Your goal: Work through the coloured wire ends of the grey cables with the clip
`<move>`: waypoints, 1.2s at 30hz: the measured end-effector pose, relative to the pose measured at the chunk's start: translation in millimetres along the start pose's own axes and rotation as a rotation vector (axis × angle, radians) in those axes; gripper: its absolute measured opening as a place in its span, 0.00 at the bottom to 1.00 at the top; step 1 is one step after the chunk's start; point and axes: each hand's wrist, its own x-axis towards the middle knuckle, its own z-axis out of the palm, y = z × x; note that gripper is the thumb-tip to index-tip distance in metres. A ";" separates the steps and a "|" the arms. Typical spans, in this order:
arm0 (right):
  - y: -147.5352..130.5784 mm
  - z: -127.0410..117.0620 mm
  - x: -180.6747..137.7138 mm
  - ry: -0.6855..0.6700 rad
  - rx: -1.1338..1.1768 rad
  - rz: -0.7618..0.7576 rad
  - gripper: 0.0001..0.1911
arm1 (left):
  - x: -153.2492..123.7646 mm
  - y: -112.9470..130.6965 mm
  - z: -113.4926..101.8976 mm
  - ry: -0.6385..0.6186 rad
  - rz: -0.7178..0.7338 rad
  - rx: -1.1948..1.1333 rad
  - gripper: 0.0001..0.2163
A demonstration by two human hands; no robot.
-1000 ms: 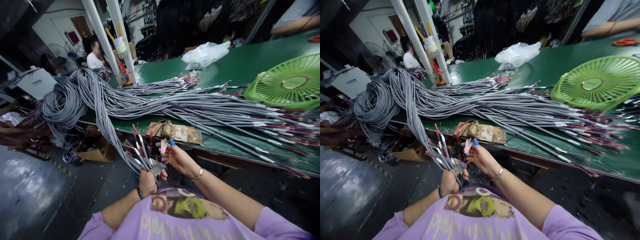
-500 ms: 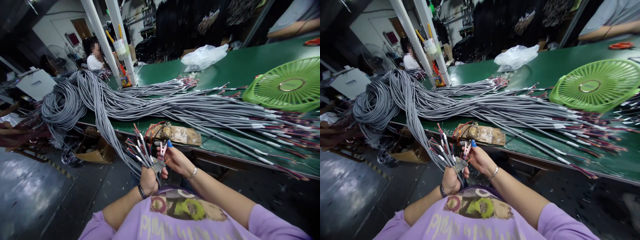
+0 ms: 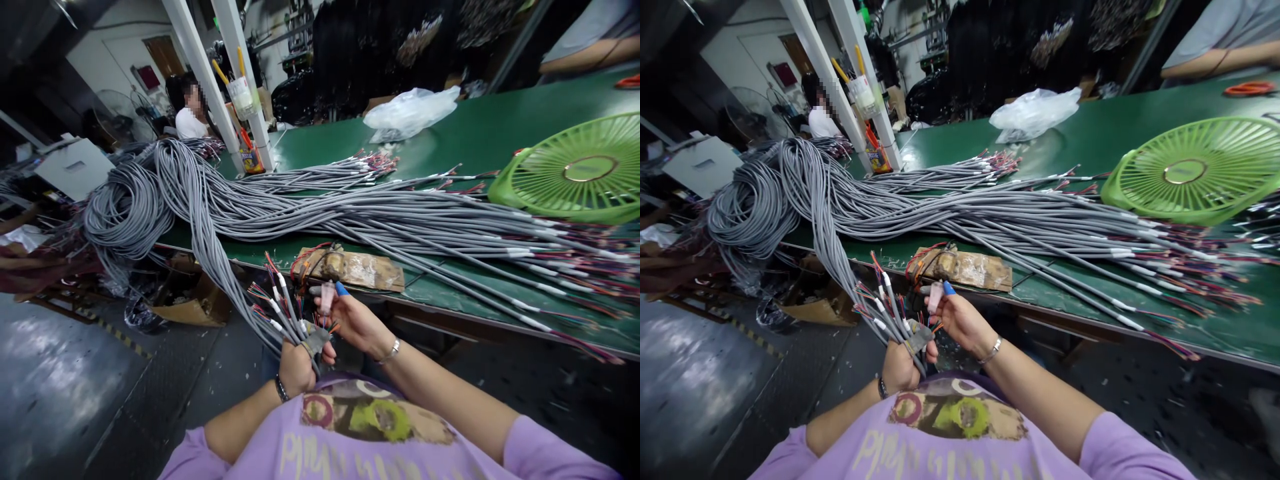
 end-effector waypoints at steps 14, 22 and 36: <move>-3.6 0.9 -17.9 -0.159 -0.348 0.051 0.20 | 5.0 -7.4 -4.1 0.015 0.100 -0.020 0.14; -0.8 3.7 -34.3 -0.278 -0.534 0.040 0.17 | 9.1 -26.5 -17.8 -0.023 0.149 0.147 0.14; 7.3 7.6 -38.7 -0.256 -0.453 -0.054 0.12 | 9.6 -19.6 -17.5 -0.083 0.080 0.133 0.16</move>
